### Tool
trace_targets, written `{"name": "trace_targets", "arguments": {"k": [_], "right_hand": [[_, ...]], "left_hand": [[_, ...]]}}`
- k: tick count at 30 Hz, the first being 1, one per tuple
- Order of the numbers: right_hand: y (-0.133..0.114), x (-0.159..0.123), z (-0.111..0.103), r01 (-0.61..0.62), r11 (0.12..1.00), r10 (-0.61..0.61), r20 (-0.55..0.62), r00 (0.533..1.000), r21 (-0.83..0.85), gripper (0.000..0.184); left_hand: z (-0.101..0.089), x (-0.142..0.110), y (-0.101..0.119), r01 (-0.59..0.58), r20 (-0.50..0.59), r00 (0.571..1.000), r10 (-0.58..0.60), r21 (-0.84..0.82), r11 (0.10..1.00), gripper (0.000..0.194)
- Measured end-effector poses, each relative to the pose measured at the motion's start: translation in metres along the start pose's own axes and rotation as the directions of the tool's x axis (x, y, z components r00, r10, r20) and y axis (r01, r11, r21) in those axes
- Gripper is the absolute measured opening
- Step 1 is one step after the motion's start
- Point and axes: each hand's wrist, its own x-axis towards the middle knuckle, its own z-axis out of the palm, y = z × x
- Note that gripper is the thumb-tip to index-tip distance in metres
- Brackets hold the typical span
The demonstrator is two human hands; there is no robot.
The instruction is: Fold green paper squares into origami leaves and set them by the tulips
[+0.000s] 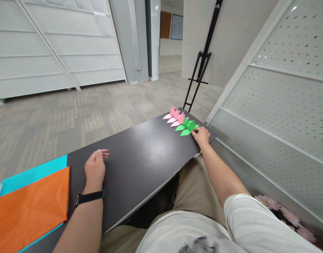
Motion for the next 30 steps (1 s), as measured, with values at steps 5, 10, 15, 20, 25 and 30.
{"name": "trace_targets", "arguments": {"k": [5,10,15,20,25,30], "right_hand": [[-0.0015,0.001,-0.0003,0.012,1.0,-0.012,0.013,1.0,-0.014,0.024],[-0.0014,0.001,0.0004,0.026,1.0,-0.026,-0.002,1.0,-0.002,0.023],[-0.0005,0.0024,0.0031,0.033,0.999,-0.033,-0.004,0.999,-0.013,0.023],[0.0009,0.0029,0.004,0.035,0.999,-0.035,-0.006,0.999,-0.022,0.023],[0.0019,0.0024,0.0033,0.041,0.999,-0.041,-0.002,0.999,-0.019,0.023],[0.0028,0.0033,0.0045,0.047,0.999,-0.047,-0.002,0.999,-0.023,0.024]], "left_hand": [[0.0019,0.0006,-0.0045,-0.005,0.03,1.0,0.004,0.016,1.0,0.046],[0.0043,0.0,-0.0085,0.004,0.078,0.997,-0.005,0.022,1.0,0.046],[0.0045,-0.0004,-0.0109,0.001,0.102,0.995,-0.006,0.044,0.999,0.046],[0.0034,-0.0012,-0.007,-0.003,0.098,0.995,-0.003,0.055,0.998,0.046],[0.0032,-0.0021,-0.0024,-0.004,0.098,0.995,0.0,0.043,0.999,0.046],[0.0036,-0.0021,-0.0013,0.001,0.104,0.995,-0.005,0.036,0.999,0.046]]}}
